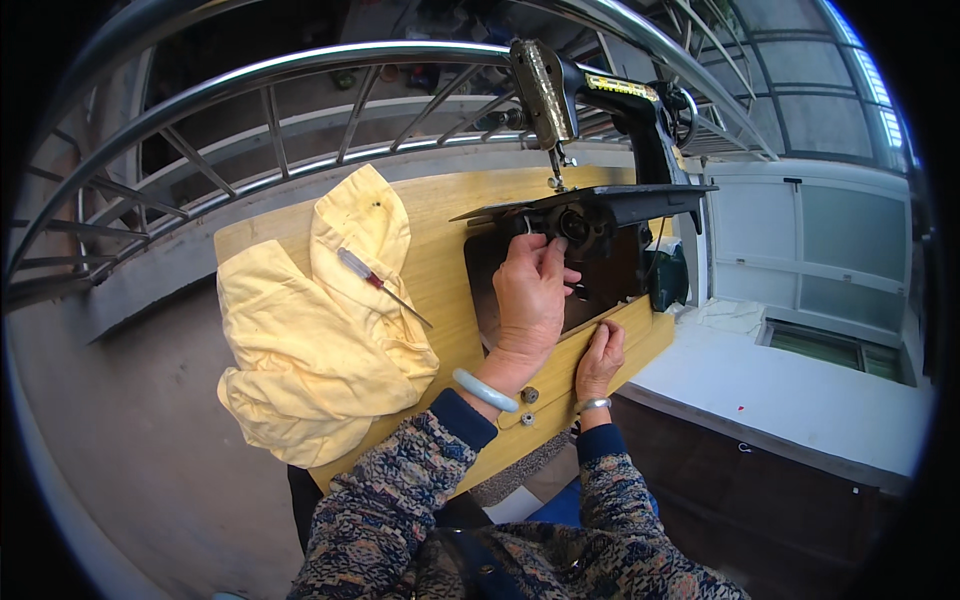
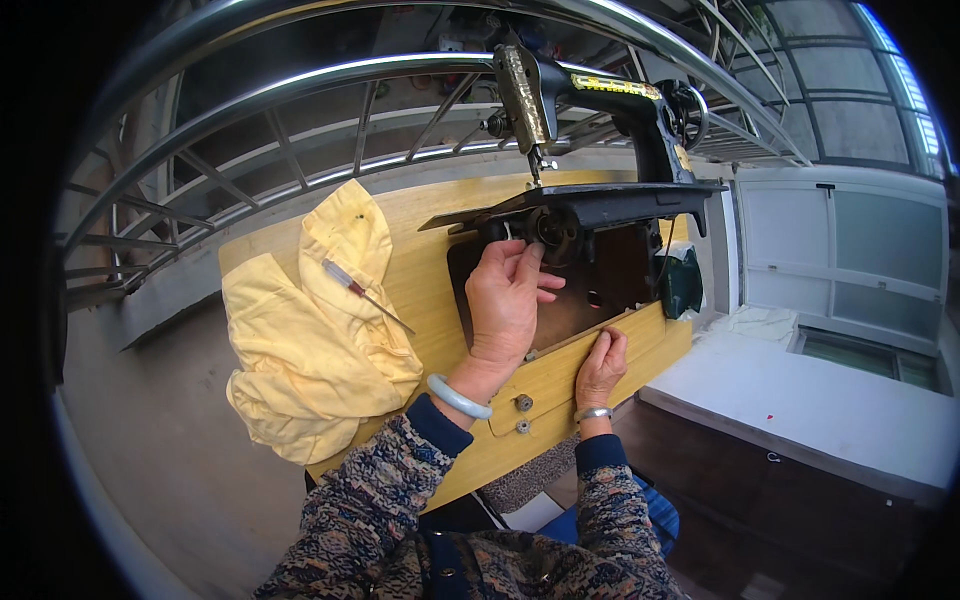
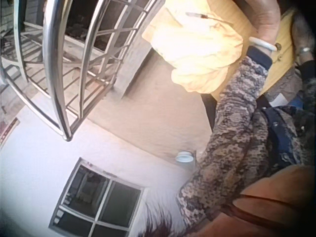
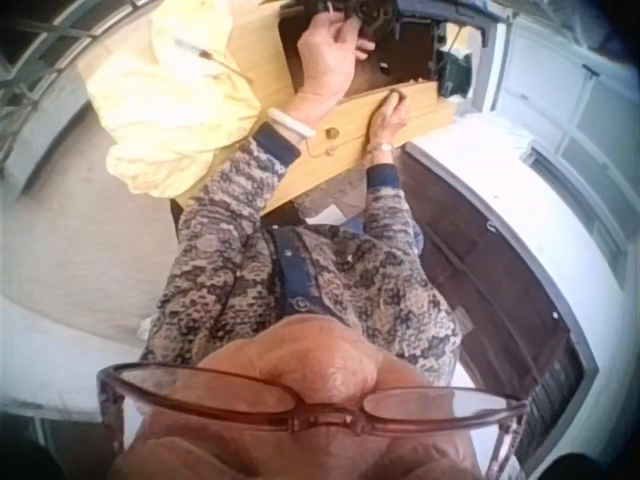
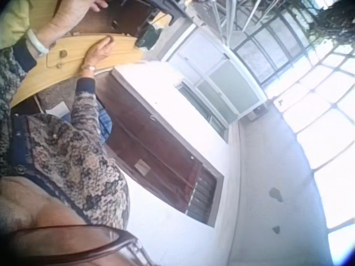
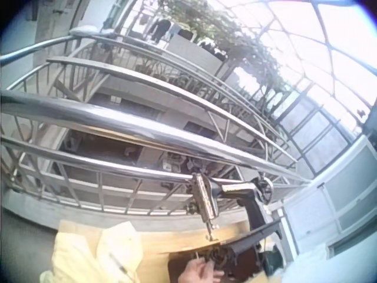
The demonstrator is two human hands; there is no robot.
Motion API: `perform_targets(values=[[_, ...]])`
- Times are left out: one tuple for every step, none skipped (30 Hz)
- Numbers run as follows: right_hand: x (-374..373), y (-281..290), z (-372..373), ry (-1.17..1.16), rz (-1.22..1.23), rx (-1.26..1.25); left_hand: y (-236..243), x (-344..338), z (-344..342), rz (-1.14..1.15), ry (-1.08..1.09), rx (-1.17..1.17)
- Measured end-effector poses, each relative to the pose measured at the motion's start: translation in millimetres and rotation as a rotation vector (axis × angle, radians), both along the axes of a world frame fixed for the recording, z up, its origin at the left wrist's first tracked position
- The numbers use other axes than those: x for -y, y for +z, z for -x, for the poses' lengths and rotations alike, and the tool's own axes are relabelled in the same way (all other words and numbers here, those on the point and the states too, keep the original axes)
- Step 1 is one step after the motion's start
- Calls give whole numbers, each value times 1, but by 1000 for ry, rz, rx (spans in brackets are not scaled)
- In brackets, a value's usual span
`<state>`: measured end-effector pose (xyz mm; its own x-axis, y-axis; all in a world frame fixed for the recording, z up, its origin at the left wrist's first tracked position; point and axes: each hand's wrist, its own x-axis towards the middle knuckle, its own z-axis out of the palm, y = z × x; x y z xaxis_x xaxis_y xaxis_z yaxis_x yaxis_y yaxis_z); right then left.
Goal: The person uses a screwdriver to adjust and tighten components on a sewing machine. They repeatedly loosen and tighten screws on the machine's head and base, occasionally repositioning the machine and wiping the surface with a cloth.
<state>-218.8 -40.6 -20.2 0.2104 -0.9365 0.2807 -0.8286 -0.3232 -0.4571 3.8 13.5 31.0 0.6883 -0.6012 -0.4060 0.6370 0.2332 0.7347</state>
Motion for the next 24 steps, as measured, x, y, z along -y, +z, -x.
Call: perform_targets(values=[[0,0,-1,13,9,8,2,-2,-2,-20,-33,-7],[0,0,-2,-6,-8,10,4,-3,-4,-48,-77,-15],[0,-1,-3,8,19,-6,6,-5,-7,-42,-95,-26],[0,-1,-3,16,34,-14,8,-6,-9,-44,-126,-39],[0,-1,-4,23,52,-24,10,-7,-12,-42,-158,-52],[0,-2,-4,14,49,-28,11,-7,-14,-11,-173,-124],[0,-2,-5,5,45,-33,13,-7,-17,19,-190,-197],[0,-2,-5,-11,34,-30,14,-7,-19,44,-209,-277],[-1,-1,-6,-3,39,-39,14,-7,-21,99,-209,-372],[-1,-1,-6,0,38,-39,14,-6,-23,151,-211,-472],[-2,0,-7,2,35,-41,14,-5,-24,201,-213,-575],[-2,0,-8,7,29,-27,14,-6,-25,226,-210,-620],[-2,1,-8,3,26,-32,13,-7,-25,251,-205,-665],[-3,2,-9,-1,23,-39,11,-8,-25,283,-200,-718],[-3,3,-10,-4,19,-43,9,-9,-24,317,-197,-759],[-4,3,-10,-3,22,-56,6,-10,-24,358,-195,-805],[-4,4,-11,0,16,-56,2,-11,-23,397,-194,-852],[-4,4,-11,2,11,-55,-1,-11,-22,434,-198,-884],[-4,5,-12,4,7,-54,-4,-11,-21,472,-202,-916],[-4,5,-11,2,7,-62,-7,-11,-20,516,-204,-960],[-4,5,-11,1,7,-67,-10,-10,-19,537,-213,-967],[-4,5,-11,0,8,-71,-14,-9,-19,564,-220,-984],[-3,4,-11,5,12,-76,-17,-8,-18,585,-233,-1016],[-3,4,-11,9,16,-79,-20,-7,-19,608,-243,-997]])
